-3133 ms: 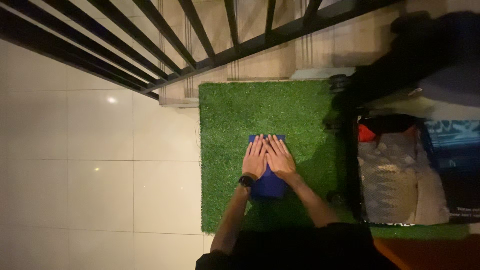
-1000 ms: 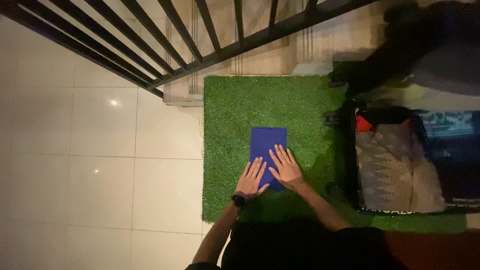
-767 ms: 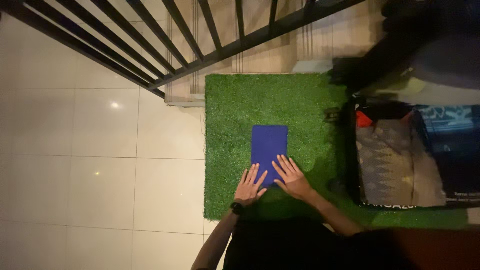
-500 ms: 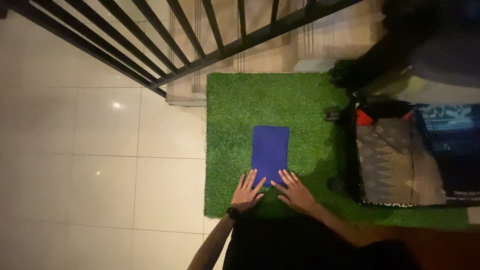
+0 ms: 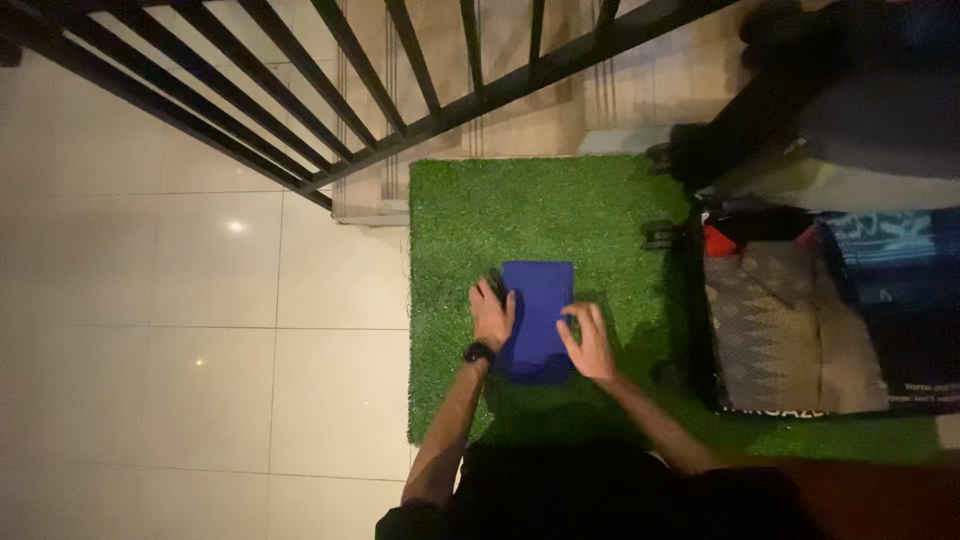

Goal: The person folds a blue cloth on a green mat and then places it inside a suitcase along with other packed items before closing and zipping the suitcase.

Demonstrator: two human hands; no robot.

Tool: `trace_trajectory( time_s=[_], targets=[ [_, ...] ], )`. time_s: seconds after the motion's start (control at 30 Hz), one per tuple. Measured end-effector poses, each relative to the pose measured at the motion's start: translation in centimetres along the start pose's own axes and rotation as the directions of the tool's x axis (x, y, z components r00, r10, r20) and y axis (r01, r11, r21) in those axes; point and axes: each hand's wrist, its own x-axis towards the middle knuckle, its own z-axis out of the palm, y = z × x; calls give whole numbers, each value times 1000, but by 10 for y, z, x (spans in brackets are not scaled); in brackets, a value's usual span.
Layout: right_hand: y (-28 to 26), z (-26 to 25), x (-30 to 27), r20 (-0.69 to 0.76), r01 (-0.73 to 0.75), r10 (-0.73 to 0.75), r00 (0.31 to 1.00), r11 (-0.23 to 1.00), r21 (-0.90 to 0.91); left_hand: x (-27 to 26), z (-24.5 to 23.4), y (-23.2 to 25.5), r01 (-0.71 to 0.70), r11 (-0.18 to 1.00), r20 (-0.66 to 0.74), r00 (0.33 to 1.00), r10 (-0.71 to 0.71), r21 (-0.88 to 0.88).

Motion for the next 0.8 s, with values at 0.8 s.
trace_trajectory(
  time_s=[0.8],
  targets=[
    [46,-17,102,612,-562,331,719,795,230,29,27,-36,395,672,488,871,-58,-626]
  ],
)
